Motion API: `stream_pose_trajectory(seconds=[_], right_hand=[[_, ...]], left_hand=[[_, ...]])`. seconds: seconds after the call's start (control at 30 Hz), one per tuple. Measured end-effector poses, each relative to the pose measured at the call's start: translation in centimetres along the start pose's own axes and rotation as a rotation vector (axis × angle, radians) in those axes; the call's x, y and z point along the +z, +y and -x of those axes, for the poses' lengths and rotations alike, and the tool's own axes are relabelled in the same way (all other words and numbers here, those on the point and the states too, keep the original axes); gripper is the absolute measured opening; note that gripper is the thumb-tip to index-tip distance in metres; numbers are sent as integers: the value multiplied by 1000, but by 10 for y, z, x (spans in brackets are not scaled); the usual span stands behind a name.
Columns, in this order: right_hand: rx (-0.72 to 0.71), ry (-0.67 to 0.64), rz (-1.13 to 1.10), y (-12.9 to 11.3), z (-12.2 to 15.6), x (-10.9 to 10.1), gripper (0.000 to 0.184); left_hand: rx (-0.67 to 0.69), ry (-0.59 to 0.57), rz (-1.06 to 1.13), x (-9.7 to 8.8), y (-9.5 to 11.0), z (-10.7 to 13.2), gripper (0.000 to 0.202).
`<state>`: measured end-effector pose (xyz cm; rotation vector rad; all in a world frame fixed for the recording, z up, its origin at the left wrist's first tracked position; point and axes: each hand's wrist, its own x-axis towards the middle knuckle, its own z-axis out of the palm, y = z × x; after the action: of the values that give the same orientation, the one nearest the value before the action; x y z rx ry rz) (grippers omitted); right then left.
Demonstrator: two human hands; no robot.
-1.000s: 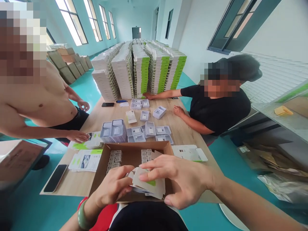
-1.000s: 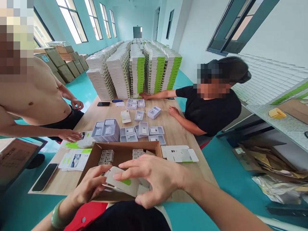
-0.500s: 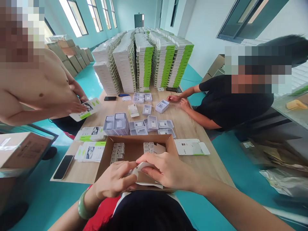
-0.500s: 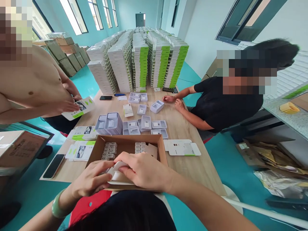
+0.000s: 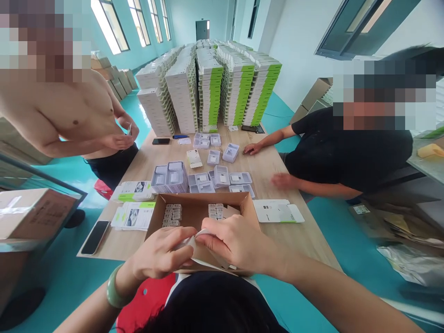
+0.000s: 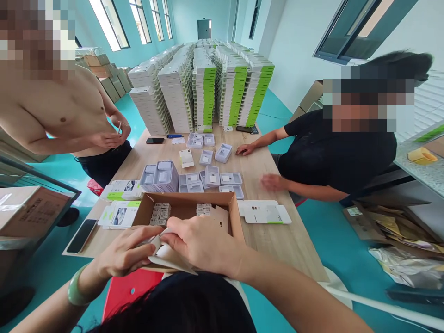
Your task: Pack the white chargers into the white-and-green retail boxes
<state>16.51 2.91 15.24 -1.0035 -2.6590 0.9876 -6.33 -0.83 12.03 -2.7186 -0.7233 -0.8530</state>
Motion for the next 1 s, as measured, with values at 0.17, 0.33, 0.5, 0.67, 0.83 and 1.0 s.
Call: stream_pose_trajectory(seconds=[0.17,0.33,0.5,0.67,0.83,1.0], right_hand=[[23,-57,141,-2,-4,-1,31],[24,-4,240,-9,0,9,28],[27,91,59,0,2,15,26],[269,254,-115,8,-6,11,35],[291,158,-348,1,0,1,23],[351,-99,-747,9,7,4,25]], left_hand=[[-9,-21,80,4,-2,3,31],[-30,-37,113,4,-5,7,27],[3,4,73,6,-9,7,20],[-405,20,-39,29,14,4,101],[-598,17,114,50,25,13,120],[-627,-89,389,53,18,28,116]])
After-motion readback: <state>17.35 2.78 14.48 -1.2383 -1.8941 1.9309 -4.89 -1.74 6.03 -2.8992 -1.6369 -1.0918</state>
